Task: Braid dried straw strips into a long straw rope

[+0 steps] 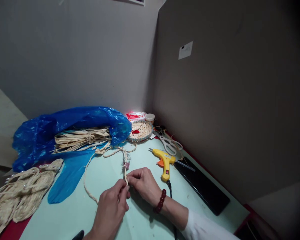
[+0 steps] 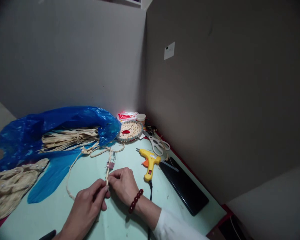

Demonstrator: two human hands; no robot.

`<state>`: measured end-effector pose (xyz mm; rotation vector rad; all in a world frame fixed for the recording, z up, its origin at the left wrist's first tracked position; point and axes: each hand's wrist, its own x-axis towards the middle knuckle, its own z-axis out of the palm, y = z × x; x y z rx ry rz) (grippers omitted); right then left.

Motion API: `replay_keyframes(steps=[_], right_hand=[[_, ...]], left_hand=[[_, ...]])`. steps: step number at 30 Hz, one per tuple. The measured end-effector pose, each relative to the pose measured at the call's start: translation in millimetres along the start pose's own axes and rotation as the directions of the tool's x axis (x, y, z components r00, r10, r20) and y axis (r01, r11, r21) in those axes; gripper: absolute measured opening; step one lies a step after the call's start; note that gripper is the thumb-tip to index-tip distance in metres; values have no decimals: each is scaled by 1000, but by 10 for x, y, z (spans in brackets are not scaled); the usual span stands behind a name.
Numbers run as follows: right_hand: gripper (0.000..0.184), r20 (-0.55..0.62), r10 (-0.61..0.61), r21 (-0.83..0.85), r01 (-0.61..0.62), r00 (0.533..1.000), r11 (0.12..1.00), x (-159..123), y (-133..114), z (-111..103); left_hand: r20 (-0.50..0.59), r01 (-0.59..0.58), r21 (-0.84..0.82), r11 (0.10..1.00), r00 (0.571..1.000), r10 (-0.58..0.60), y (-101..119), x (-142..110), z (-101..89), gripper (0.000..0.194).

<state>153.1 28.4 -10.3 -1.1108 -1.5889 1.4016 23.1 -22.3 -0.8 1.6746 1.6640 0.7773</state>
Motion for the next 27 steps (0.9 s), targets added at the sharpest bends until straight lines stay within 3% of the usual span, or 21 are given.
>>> replay_keyframes(steps=[5,11,17,22,27], right_hand=[[20,40,76,154,-81,996,985,-32,-41,31],[18,14,116,237,-116,993,965,-21,-9,85],[19,-69,118,259,-96,991,961,-15,-65,79],[21,-80,105,223,-84,991,971,-64,-142,99],[24,-59,-5,141,13,998,990,-126,-137,120]], left_hand=[[-16,-151,197,969,987,157,-32,-35,11,29],[-10,-99,160,982,995,102,-44,-47,21,28],[-39,-102,-4,995,994,102,-102,-80,-97,31],[-222,-4,-77,997,975,-13,-79,42,-218,23],[48,74,-367,927,997,-60,-7,126,-225,20]])
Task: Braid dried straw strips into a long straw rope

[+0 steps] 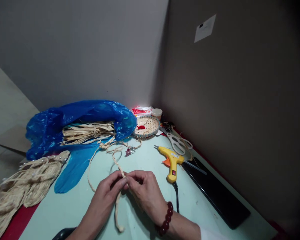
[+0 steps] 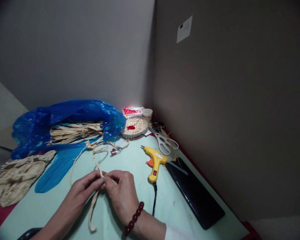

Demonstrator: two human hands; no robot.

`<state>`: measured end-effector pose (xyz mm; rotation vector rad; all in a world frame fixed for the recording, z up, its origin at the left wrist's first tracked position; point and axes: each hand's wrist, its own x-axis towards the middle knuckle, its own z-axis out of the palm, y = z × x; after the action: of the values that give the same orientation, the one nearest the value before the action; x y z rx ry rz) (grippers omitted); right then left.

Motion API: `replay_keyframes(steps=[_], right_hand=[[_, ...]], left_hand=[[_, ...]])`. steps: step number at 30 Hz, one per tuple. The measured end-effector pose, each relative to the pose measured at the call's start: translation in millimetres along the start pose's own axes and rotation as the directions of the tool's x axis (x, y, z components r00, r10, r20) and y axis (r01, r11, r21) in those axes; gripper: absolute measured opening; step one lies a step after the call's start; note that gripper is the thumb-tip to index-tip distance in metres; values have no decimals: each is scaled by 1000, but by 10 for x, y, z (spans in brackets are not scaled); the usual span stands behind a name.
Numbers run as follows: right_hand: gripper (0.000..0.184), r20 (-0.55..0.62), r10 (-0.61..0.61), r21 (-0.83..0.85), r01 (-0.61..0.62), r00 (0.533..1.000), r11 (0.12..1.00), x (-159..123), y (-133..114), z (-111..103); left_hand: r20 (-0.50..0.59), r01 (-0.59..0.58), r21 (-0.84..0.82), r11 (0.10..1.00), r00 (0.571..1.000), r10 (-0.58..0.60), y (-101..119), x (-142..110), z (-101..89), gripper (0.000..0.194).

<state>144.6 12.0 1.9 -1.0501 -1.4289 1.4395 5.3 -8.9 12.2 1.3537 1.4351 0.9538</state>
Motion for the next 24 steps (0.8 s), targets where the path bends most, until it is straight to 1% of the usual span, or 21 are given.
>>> replay_keyframes(steps=[2,4,6,8,10,13,16,18,21,22,23,24], right_hand=[[26,18,-49,-35,49,999,998,-26,-4,2],[27,30,-84,-62,86,996,994,-54,-20,6],[26,39,-92,-102,95,995,990,-82,-36,12],[25,51,-89,-164,96,995,982,-108,-41,18],[24,68,-111,-244,125,991,962,-130,-29,21],[22,58,-140,-368,152,988,917,-148,2,17],[22,71,-135,-475,152,988,867,-149,19,16],[18,126,-161,-560,204,979,803,-153,23,26],[15,274,-211,-646,342,938,683,-166,18,40],[15,312,-213,-649,372,926,663,-165,10,34],[15,329,-208,-645,380,921,663,-157,-4,18],[15,317,-198,-637,363,927,680,-136,-23,-11]], left_hand=[[15,22,-72,997,1000,-21,-22,-6,21,20],[38,82,-194,977,996,-76,-71,-18,41,25],[77,160,-321,933,987,-143,-123,-23,56,33],[84,193,-366,911,981,-174,-158,-19,59,36],[72,185,-335,924,983,-171,-175,-8,46,35],[20,182,-229,956,983,-182,-187,10,15,31],[-30,180,-147,973,982,-186,-196,22,8,35],[-40,163,-153,975,984,-171,-204,28,29,36],[-35,144,-195,970,988,-153,-235,42,62,34],[-28,145,-212,967,988,-154,-248,50,61,34],[-22,150,-228,962,987,-159,-259,58,50,34],[-19,157,-244,957,986,-167,-265,68,28,34]])
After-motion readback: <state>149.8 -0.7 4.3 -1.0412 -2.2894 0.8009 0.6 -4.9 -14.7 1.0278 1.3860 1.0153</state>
